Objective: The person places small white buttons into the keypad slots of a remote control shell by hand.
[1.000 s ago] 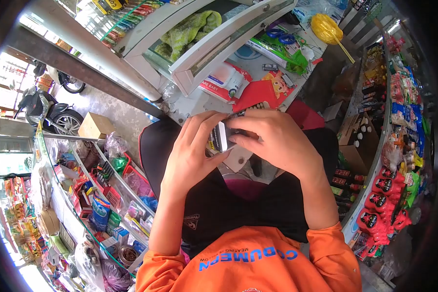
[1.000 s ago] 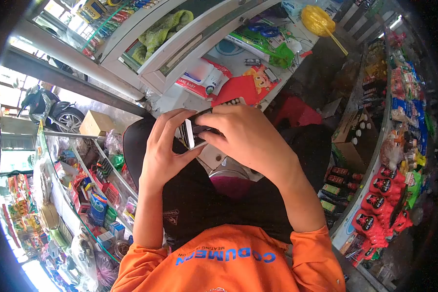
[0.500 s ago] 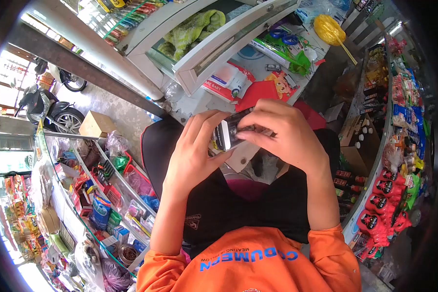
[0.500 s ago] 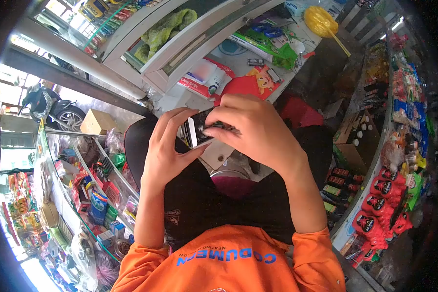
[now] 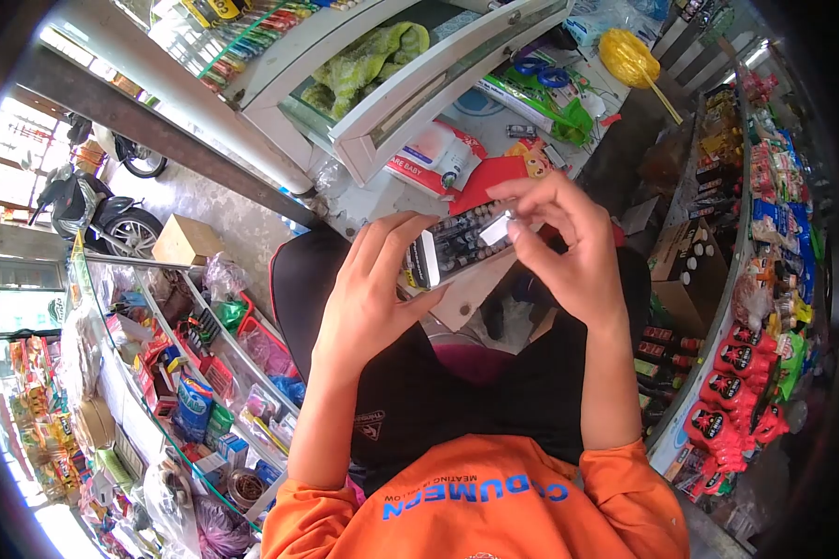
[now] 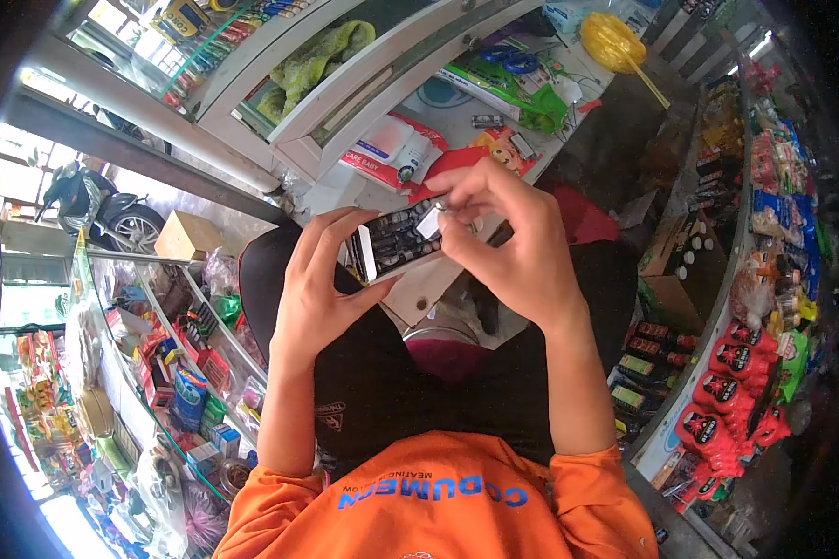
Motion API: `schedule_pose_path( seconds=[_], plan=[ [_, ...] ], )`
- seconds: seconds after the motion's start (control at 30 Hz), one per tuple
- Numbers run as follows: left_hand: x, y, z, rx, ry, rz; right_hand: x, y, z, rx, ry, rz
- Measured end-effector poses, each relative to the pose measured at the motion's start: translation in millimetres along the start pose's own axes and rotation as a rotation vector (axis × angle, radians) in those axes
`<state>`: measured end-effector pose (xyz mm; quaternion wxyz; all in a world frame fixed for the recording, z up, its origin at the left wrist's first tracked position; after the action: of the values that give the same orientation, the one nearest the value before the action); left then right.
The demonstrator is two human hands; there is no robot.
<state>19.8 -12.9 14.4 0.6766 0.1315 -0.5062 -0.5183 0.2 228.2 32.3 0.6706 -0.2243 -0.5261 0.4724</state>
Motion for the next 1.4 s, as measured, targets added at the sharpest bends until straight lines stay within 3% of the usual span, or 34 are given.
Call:
schedule_pose_path(
  seconds=[0.07, 0.1, 0.17, 0.2, 0.27, 0.3, 0.5, 0.7, 0.9, 1.13, 1.2, 1.4],
  plan=[
    [0, 1, 0, -0.002, -0.003, 0.005, -6, 12, -1, -0.096, 0.044, 0.393],
    [0, 0, 0, 0.001, -0.002, 0.004, -7, 7, -1, -0.094, 0.046, 0.394],
    [0, 0, 0, 0.002, -0.001, 0.004, -10, -9, 1, -0.069, 0.01, 0.09],
    [0, -1, 0, 0.002, 0.002, -0.002, -9, -16, 1, -0.07, 0.011, 0.089],
    [-1, 0, 1, 0.0, 0.004, -0.011, -13, -31, 2, 0.085, -0.164, -0.238],
    [-1, 1, 1, 0.003, 0.005, -0.009, -16, -31, 1, 0.187, -0.145, -0.35],
    [0, 0, 0, 0.0, -0.001, -0.001, -26, -39, 5, 0.252, -0.237, -0.692],
    [1, 1, 0, 0.021, -0.018, 0.006, -38, -35, 15, 0.545, -0.347, -0.848],
    [0, 0, 0, 0.022, -0.005, -0.001, -35, -33, 23, 0.588, -0.324, -0.88],
    [1, 0, 1, 0.028, -0.011, -0.018, -18, -19, 14, 0.449, -0.243, -0.656],
    [0, 0, 1, 0.024, -0.008, -0.016, -9, -9, 12, 0.337, -0.106, -0.579],
    [0, -1, 1, 0.006, -0.001, 0.002, -6, -7, 8, 0.201, -0.099, -0.434]
  ],
)
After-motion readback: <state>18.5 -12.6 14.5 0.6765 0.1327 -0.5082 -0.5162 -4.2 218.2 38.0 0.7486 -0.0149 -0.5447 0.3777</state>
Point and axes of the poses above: each hand's wrist, its own z-axis towards the middle knuckle, its own x-axis out of the back of the hand, y = z × x, the point moved 4 cm from there along z, towards the middle knuckle, and after that the axes turned 9 degrees about -z, right-handed, at the moved point
